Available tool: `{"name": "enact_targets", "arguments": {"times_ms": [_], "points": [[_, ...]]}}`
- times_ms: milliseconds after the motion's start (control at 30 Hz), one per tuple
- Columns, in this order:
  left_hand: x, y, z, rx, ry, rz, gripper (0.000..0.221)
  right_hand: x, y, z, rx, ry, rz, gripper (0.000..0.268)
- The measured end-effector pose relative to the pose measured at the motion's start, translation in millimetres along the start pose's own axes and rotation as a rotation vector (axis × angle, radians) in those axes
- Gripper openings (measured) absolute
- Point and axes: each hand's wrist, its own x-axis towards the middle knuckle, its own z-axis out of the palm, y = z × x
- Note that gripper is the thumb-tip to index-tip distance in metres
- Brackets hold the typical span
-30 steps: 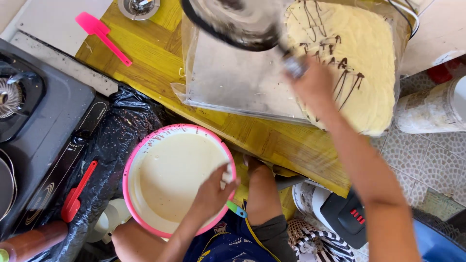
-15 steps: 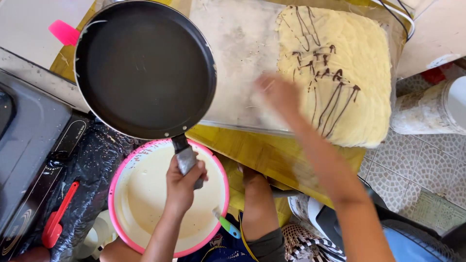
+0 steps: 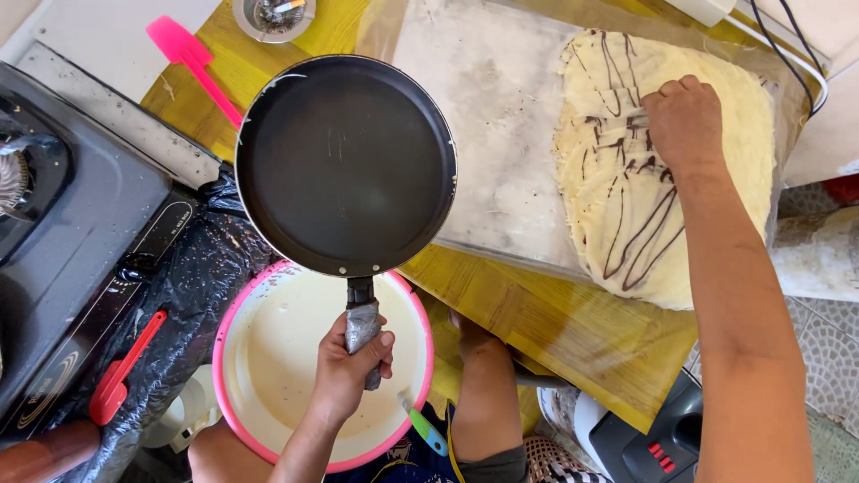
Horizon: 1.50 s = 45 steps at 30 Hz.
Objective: Pouring batter into frying pans, swirling to coat, and cooking them on a gas stove to make crepes.
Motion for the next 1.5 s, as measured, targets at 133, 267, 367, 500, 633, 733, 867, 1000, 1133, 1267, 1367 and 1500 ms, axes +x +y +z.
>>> {"name": "enact_targets", "arguments": {"times_ms": [133,267,367,500,633,733,867,1000,1133,1267,1367,1500], "points": [[-3,0,-2,-0.028,-0.021,0.007,0.023,-5,11,-20,0.121,-0.025,0.028,0.038],[-6,0,-3,-0.047,-0.009,-0.001,0.024,-20,6,36,0.113,0.172,-0.012,0.034],[-10,0,-4,-0.075,0.018,-0.002,0.026,-33,-4,55,0.178,0.49,-0.009,0.031],[-17,7,-15,-0.077,0.01,0.0,0.027,-48,-23,45,0.251,0.116,0.127,0.043],[-36,20,-41,-0.133,0.02,0.008,0.032,-73,-81,-59,0.365,0.438,0.099,0.042],[-70,42,-85,-0.111,-0.013,0.213,0.027,-90,-194,-163,1.005,0.448,-0.168,0.025],[-150,63,-167,-0.22,0.169,0.453,0.024,-129,-383,-324,1.259,0.329,-0.525,0.028],[-241,61,-258,-0.147,0.43,0.559,0.027,-144,-553,-439,1.23,0.596,-0.923,0.031],[-304,42,-316,-0.032,0.722,0.474,0.022,-114,-677,-481,0.743,0.669,-0.805,0.041],[-309,21,-340,-0.031,0.729,0.433,0.023,-93,-706,-467,0.702,0.965,-0.726,0.028],[-286,12,-339,-0.061,0.623,0.428,0.022,-84,-680,-463,0.699,1.044,-0.745,0.021],[-252,11,-316,-0.002,0.524,0.292,0.019,-117,-568,-434,0.885,0.87,-0.671,0.03]]}}
